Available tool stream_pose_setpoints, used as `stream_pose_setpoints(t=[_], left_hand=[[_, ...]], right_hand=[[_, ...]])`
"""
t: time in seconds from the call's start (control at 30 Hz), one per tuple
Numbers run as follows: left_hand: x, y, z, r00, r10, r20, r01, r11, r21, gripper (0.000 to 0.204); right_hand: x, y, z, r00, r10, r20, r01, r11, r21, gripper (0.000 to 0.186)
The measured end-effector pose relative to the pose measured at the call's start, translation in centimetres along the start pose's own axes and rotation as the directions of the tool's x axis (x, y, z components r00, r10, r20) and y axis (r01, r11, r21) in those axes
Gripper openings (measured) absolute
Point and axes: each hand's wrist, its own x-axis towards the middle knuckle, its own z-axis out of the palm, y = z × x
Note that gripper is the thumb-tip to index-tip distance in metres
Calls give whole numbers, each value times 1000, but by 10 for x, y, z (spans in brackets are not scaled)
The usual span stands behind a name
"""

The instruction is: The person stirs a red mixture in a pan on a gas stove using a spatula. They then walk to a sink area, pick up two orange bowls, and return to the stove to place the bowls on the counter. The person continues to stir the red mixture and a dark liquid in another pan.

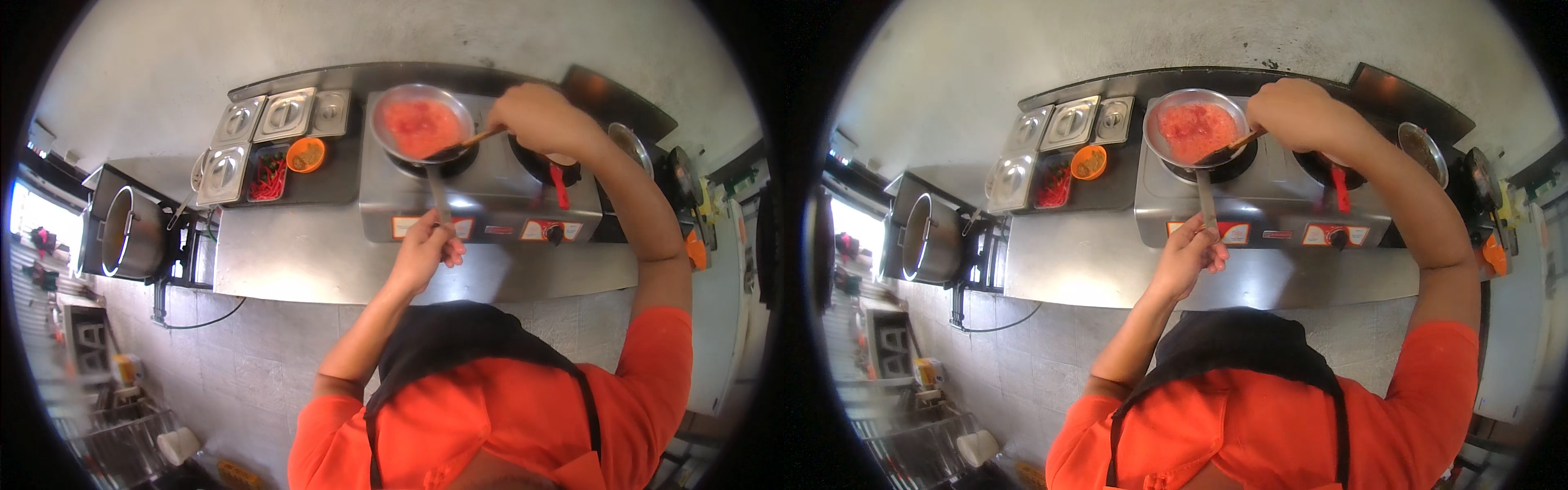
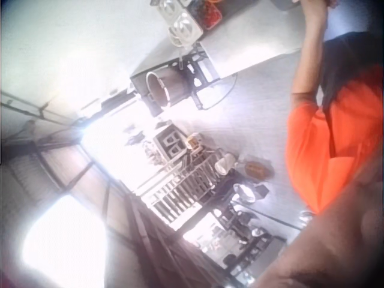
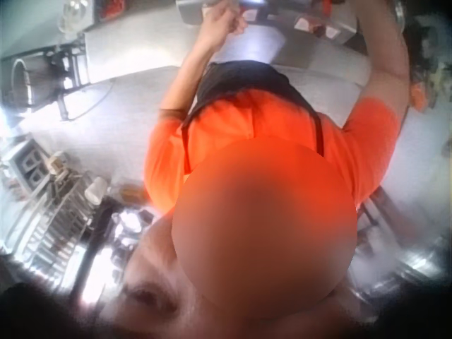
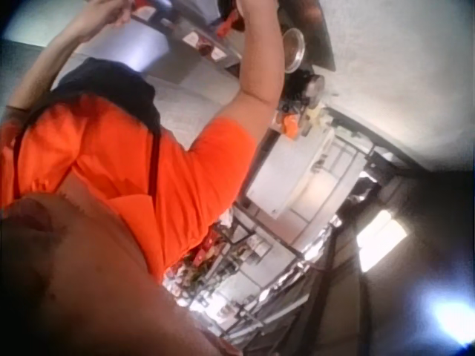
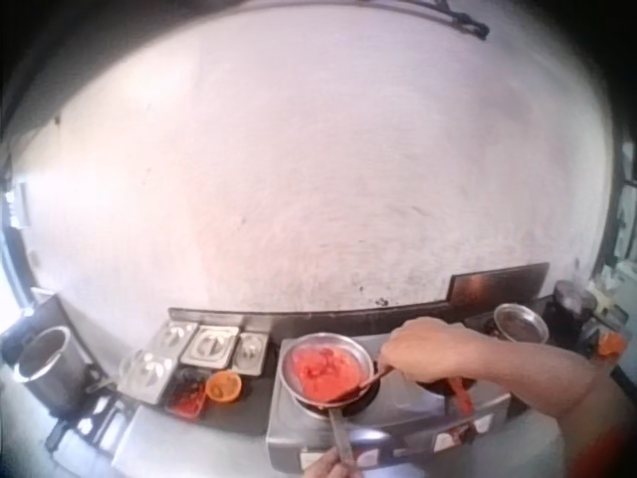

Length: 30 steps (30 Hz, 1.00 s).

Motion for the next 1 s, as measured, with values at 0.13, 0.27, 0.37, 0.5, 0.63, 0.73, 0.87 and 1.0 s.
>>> stream_pose_setpoints(t=[0.13,0.27,0.37,0.5,0.63,0.73,0.87,1.0], left_hand=[[-2,-2,5,1000,-4,29,3,999,45,23],[-1,4,6,999,-13,51,11,999,41,22],[12,-7,4,999,23,32,-24,999,32,23],[13,-9,9,999,30,22,-31,999,45,26],[7,-5,21,998,13,68,-16,999,36,28],[12,-12,22,996,61,60,-61,998,-1,28],[19,-24,23,987,145,-74,-146,989,-2,27],[12,-21,29,987,148,-68,-148,989,4,26]], right_hand=[[42,5,52,978,-58,-200,44,996,-76,18],[60,25,61,917,-16,-399,-9,998,-60,11],[38,31,13,982,13,-187,-24,998,-54,12],[24,27,10,989,-27,-142,2,984,-176,13],[61,41,49,957,-1,-291,-36,992,-122,9],[64,47,35,965,18,-260,-40,996,-79,7],[40,28,4,987,-16,-160,-23,971,-238,6],[54,31,36,972,16,-236,-107,920,-378,11]])
